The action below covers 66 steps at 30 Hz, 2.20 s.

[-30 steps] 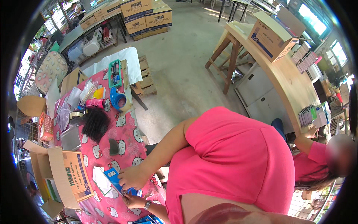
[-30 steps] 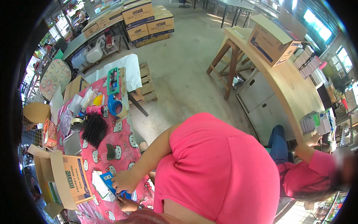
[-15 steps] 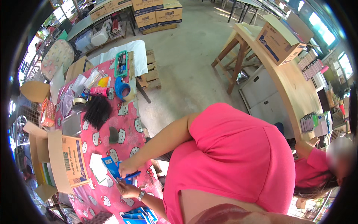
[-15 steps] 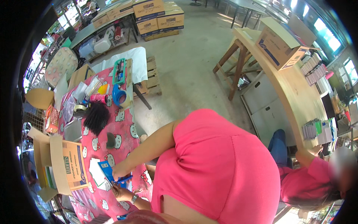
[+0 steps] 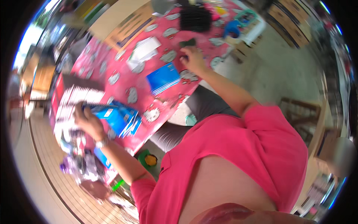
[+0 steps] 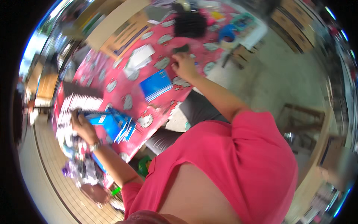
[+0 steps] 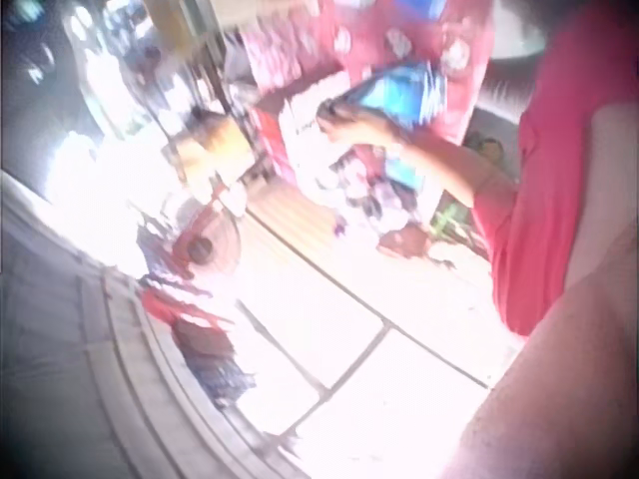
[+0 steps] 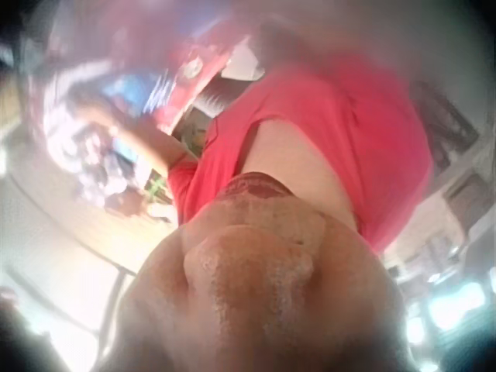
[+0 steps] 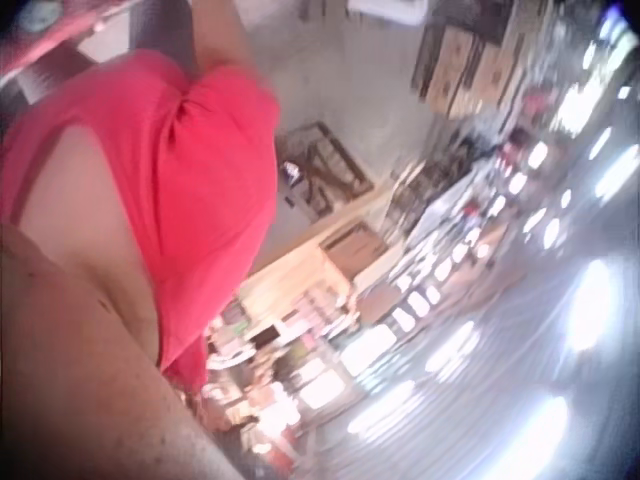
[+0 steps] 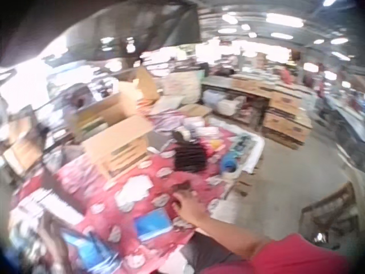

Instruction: The person assembles blue notepads by hand, inserting paper sheets and a cover into a binding spiral and stacking the finished products on a table.

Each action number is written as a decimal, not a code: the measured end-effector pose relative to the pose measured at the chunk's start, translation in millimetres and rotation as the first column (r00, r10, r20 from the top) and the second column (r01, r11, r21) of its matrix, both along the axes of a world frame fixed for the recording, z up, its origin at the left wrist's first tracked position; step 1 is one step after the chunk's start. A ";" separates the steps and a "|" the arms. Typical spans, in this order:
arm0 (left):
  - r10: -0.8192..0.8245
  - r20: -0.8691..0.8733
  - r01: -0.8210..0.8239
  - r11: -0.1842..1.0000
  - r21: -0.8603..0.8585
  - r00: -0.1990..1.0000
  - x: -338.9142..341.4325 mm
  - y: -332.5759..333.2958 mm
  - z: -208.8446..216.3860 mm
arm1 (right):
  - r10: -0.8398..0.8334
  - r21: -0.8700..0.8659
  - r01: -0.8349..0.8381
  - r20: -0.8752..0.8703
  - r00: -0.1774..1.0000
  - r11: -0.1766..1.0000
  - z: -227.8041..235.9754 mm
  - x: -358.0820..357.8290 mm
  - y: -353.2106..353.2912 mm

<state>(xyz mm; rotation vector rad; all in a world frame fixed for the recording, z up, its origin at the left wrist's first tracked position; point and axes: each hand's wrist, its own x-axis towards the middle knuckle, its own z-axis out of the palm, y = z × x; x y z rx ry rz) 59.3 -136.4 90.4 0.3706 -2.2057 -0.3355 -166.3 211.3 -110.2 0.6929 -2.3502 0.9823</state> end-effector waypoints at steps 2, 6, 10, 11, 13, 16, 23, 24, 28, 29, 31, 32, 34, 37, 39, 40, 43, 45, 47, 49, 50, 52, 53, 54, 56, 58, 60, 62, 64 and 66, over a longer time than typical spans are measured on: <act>0.076 0.069 -0.069 0.992 -0.101 0.995 14.4 -37.0 -13.8 | 0.116 -0.136 -0.127 -0.087 0.989 0.982 51.5 23.3 -55.1; 0.277 0.518 -0.145 0.949 -0.280 0.810 25.4 -90.4 -124.4 | 0.715 -0.590 -0.492 0.222 0.663 0.639 101.3 89.7 -150.1; 0.158 0.387 -0.138 0.987 -0.078 0.909 3.8 -30.7 -150.7 | 0.655 -0.261 -0.647 0.572 0.494 0.716 40.6 130.4 -204.4; 0.245 0.320 -0.237 0.969 -0.065 0.915 0.9 -29.6 -143.9 | 0.572 -0.239 -0.594 0.673 0.469 0.768 34.9 132.3 -214.2; 0.291 0.146 -0.310 0.943 0.121 0.945 26.2 -56.4 -140.2 | 0.499 -0.307 -0.518 0.819 0.284 0.798 38.9 144.8 -234.7; 0.007 0.230 -0.198 0.538 0.820 0.973 79.4 -113.3 -177.8 | 0.522 -0.495 -0.436 0.850 -0.064 0.752 59.7 161.2 -260.4; -0.158 0.237 -0.227 0.079 0.971 0.959 55.0 -48.0 -125.6 | 0.463 -0.517 -0.360 0.856 -0.232 0.776 65.0 148.4 -261.9; -0.152 0.209 -0.202 0.060 0.978 0.966 57.0 -51.8 -123.8 | 0.484 -0.557 -0.307 0.827 -0.285 0.771 67.1 149.6 -265.1; -0.095 0.191 -0.195 -0.038 0.980 0.977 52.6 -67.1 -131.4 | 0.483 -0.588 -0.273 0.796 -0.366 0.762 76.7 151.5 -270.5; -0.083 0.189 -0.197 -0.103 0.975 0.978 40.1 -51.7 -124.5 | 0.481 -0.591 -0.250 0.788 -0.385 0.767 72.6 144.1 -266.1; -0.042 0.197 -0.201 -0.133 0.971 0.980 41.0 -37.1 -105.4 | 0.497 -0.599 -0.259 0.787 -0.367 0.758 83.4 147.8 -261.2; -0.035 0.200 -0.202 -0.103 0.974 0.979 41.9 -33.6 -99.1 | 0.507 -0.604 -0.263 0.786 -0.355 0.752 91.2 148.9 -258.3; -0.041 0.128 -0.127 0.013 0.992 0.991 31.9 -22.0 -80.4 | 0.453 -0.447 -0.381 0.888 -0.081 0.809 109.4 153.3 -250.8; -0.080 -0.043 0.063 0.274 0.960 0.996 17.9 -8.8 -55.2 | 0.732 -0.686 -0.397 0.679 -0.050 0.609 119.0 140.5 -240.1; -0.125 -0.203 0.233 0.330 0.915 0.971 -2.5 21.5 -38.2 | 0.879 -0.821 -0.360 0.477 -0.004 0.443 133.8 125.1 -206.0; -0.160 -0.289 0.328 0.349 0.878 0.944 -19.8 47.5 -27.7 | 0.920 -0.803 -0.467 0.388 0.063 0.371 123.6 99.2 -189.3; -0.322 -0.316 0.422 0.352 0.835 0.893 -53.3 89.1 -32.1 | 0.806 -0.437 -0.677 0.318 0.500 0.592 129.7 63.6 -126.5; -0.451 -0.419 0.554 0.222 0.803 0.788 -78.5 111.5 -48.5 | 0.734 -0.251 -0.694 0.320 0.599 0.675 126.6 39.3 -86.5; -0.512 -0.453 0.576 0.104 0.811 0.730 -94.1 129.7 -65.5 | 0.737 -0.297 -0.677 0.339 0.584 0.673 115.5 27.9 -59.7; -0.547 -0.464 0.607 0.107 0.787 0.697 -108.2 146.0 -85.3 | 0.725 -0.325 -0.650 0.375 0.578 0.687 97.2 14.5 -38.2; -0.569 -0.457 0.607 0.095 0.789 0.684 -114.6 149.7 -94.2 | 0.716 -0.333 -0.638 0.404 0.569 0.694 79.1 10.6 -31.5; -0.583 -0.471 0.647 0.127 0.752 0.662 -114.5 149.8 -113.6 | 0.730 -0.439 -0.583 0.445 0.520 0.683 61.8 9.8 -28.5; -0.593 -0.454 0.644 0.146 0.751 0.665 -112.9 149.6 -120.2 | 0.751 -0.528 -0.534 0.450 0.484 0.661 58.7 16.0 -25.6; -0.594 -0.477 0.662 0.131 0.738 0.648 -113.1 152.3 -124.7 | 0.772 -0.611 -0.475 0.452 0.447 0.633 56.9 20.1 -23.8; -0.575 -0.512 0.624 -0.004 0.782 0.638 -118.7 157.9 -132.6 | 0.803 -0.656 -0.471 0.415 0.428 0.590 53.5 17.6 -27.8; -0.566 -0.495 0.593 -0.013 0.805 0.659 -118.8 162.7 -136.6 | 0.783 -0.608 -0.497 0.425 0.454 0.619 48.3 16.7 -32.6; -0.588 -0.451 0.579 0.037 0.815 0.672 -116.6 161.4 -144.0 | 0.748 -0.475 -0.580 0.362 0.557 0.662 41.9 15.3 -34.1; -0.624 -0.382 0.587 0.156 0.795 0.682 -113.6 151.3 -155.2 | 0.735 -0.324 -0.663 0.370 0.568 0.675 44.9 7.8 -31.8; -0.658 -0.198 0.585 0.440 0.681 0.726 -107.6 137.9 -168.9 | 0.738 -0.189 -0.759 0.464 0.490 0.623 53.4 -3.9 -31.3; -0.625 -0.066 0.516 0.575 0.635 0.778 -103.3 136.0 -145.9 | 0.686 -0.100 -0.749 0.495 0.534 0.655 83.1 -8.2 -30.7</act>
